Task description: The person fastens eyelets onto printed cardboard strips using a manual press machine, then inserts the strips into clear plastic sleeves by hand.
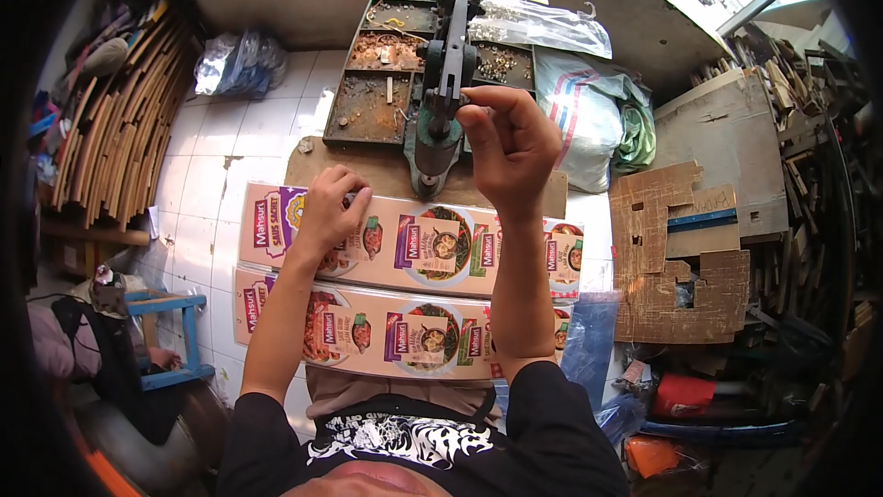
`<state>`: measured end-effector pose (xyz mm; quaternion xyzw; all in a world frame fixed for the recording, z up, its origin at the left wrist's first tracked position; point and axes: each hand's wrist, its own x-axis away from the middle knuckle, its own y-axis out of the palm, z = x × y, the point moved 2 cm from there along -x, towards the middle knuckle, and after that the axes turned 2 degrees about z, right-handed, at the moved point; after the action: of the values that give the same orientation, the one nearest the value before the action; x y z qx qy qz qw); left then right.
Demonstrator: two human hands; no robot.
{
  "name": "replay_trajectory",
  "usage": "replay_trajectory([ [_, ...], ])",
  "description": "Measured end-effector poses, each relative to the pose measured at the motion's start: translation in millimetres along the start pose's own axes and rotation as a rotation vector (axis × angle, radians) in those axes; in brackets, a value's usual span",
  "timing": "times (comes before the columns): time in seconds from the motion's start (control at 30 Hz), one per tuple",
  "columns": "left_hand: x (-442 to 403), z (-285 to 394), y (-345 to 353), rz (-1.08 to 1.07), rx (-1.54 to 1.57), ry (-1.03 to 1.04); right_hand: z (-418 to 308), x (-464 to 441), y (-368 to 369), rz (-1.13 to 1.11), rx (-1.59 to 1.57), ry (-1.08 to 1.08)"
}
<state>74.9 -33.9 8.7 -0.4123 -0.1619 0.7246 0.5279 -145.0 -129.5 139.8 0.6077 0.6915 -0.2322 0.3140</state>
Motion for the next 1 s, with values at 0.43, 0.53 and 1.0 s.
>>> replay_trajectory([
  [0.43,-0.6,1.6,-0.5,0.004,-0.004,0.001,-10.9,-5.2,-4.0,-0.043,-0.058,0.180],
  [0.53,-0.4,2.1,-0.8,-0.006,-0.010,0.001,-11.0,-6.3,-5.2,-0.060,-0.083,0.222],
  [1.0,-4.0,60.2,-25.7,0.026,-0.070,0.152,-16.4,-5.9,-3.5,-0.058,-0.009,0.231],
])
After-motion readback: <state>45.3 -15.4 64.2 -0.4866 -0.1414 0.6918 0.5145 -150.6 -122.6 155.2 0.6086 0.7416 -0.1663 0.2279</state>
